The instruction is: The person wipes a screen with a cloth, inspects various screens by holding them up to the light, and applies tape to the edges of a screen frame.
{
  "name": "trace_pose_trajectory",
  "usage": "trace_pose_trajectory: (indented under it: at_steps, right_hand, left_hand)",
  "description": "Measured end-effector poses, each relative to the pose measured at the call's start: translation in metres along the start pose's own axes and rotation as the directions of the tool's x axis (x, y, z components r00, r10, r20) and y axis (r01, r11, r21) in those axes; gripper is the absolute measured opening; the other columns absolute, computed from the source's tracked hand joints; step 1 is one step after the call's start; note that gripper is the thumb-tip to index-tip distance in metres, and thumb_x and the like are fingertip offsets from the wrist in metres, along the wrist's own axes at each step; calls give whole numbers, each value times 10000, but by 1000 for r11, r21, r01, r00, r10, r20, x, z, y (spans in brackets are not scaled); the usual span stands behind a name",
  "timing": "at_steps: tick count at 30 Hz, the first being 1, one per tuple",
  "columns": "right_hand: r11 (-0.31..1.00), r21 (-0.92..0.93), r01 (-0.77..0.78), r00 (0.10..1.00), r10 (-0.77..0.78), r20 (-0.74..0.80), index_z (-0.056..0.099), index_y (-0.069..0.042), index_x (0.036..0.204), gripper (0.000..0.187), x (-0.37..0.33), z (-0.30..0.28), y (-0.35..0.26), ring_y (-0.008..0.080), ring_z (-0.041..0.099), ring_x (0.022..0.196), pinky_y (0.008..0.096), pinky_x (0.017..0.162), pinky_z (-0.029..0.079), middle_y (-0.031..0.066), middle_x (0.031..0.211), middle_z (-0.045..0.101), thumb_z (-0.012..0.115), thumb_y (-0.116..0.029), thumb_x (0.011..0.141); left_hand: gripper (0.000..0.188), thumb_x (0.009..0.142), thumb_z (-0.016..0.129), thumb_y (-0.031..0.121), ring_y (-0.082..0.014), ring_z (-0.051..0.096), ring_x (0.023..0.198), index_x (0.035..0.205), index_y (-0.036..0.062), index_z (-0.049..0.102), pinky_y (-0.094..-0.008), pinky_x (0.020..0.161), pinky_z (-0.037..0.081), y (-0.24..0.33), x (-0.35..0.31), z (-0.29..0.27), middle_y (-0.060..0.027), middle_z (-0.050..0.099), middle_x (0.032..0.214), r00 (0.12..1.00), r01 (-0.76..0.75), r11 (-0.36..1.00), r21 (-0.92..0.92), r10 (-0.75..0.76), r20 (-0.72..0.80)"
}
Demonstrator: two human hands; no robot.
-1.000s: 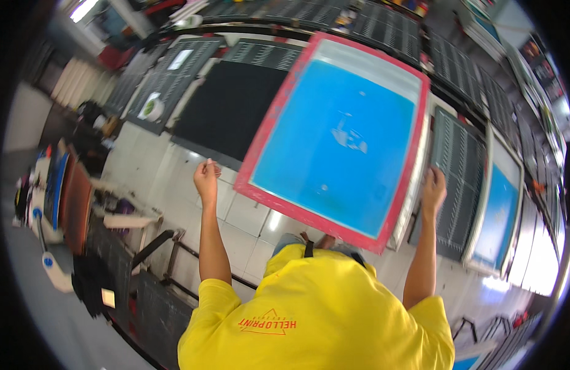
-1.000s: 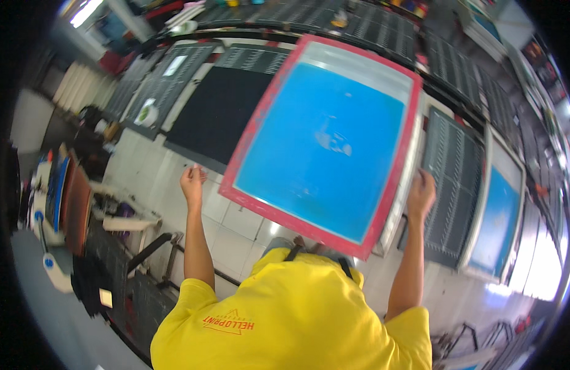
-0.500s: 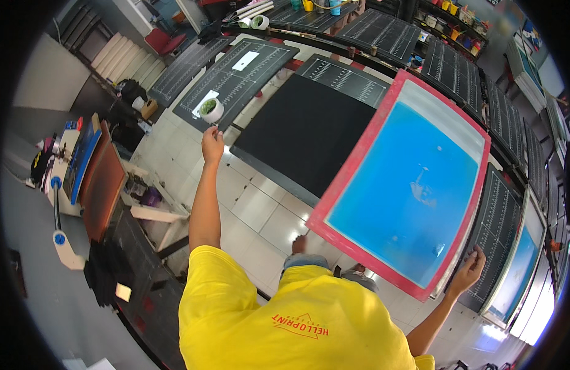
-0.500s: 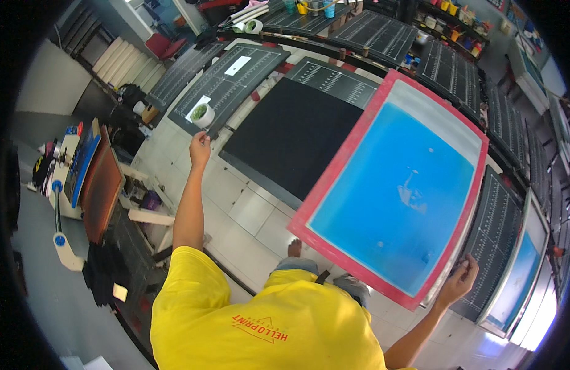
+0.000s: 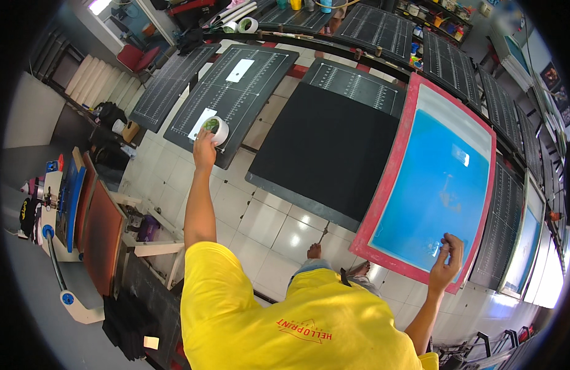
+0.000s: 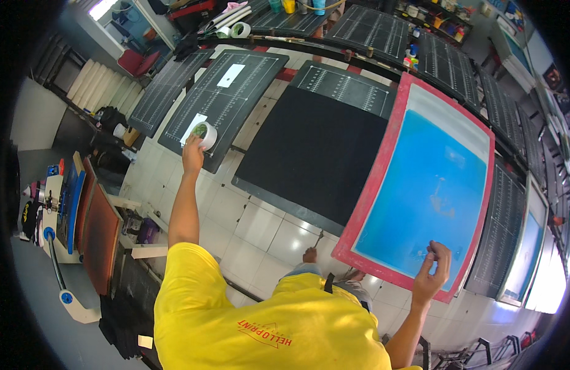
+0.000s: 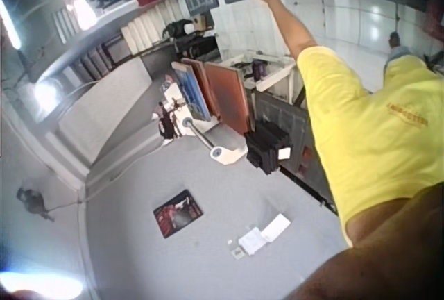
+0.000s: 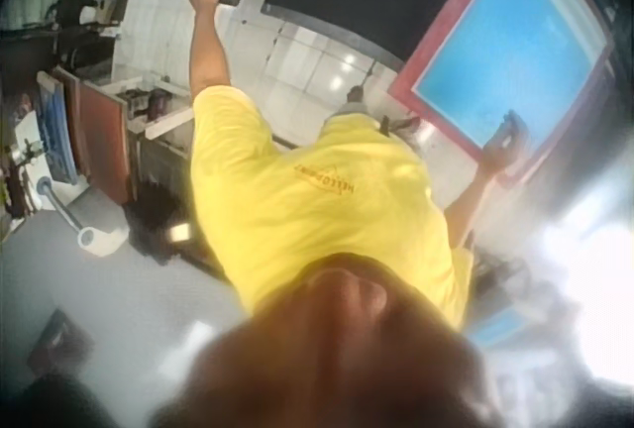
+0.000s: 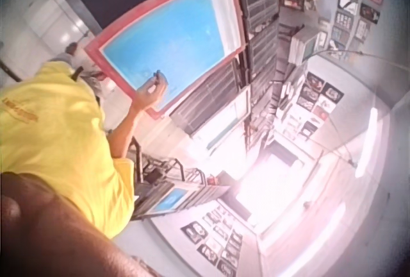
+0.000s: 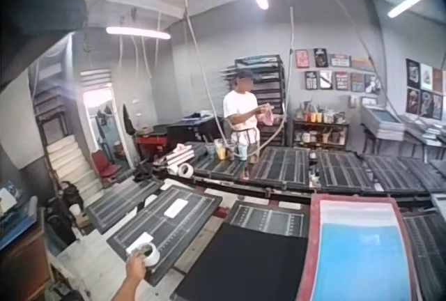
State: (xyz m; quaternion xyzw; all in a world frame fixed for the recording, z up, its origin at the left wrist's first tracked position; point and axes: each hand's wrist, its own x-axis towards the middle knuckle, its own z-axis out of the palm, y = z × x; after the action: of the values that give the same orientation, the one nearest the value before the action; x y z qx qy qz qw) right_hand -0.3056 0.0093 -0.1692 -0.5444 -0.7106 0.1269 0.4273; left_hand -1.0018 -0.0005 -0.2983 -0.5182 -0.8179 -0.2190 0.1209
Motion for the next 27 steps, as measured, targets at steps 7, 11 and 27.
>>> trace_pose_trajectory:
  at_steps: [7, 11, 27]
  right_hand:
    - [977, 203, 60, 968, -107, 228, 633, 24, 1038, 239, 9, 57, -70, 270, 627, 925, 334, 785, 508, 159, 1019, 637, 583, 97, 817]
    - [921, 306, 242, 905, -327, 270, 648, -14, 1057, 364, 27, 83, -112, 321, 618, 961, 391, 800, 521, 143, 1066, 651, 690, 74, 706]
    - [856, 119, 503, 853, -514, 93, 634, 2, 1146, 392, -3, 88, -110, 279, 594, 1086, 380, 883, 487, 126, 1162, 615, 646, -63, 759]
  left_hand:
    - [290, 757, 644, -99, -382, 563, 1168, 1027, 4, 615, -488, 1022, 430, 136, -36, -58, -206, 625, 1174, 936, -341, 853, -395, 268, -229]
    - [335, 689, 646, -126, -343, 581, 1167, 994, 14, 639, -530, 1037, 424, 207, -71, -92, -133, 653, 1051, 844, -537, 740, -405, 465, -269]
    - [273, 742, 733, 10, -303, 624, 924, 994, 3, 627, -505, 978, 440, 340, -150, -118, -125, 657, 926, 814, -528, 565, -634, 550, -187]
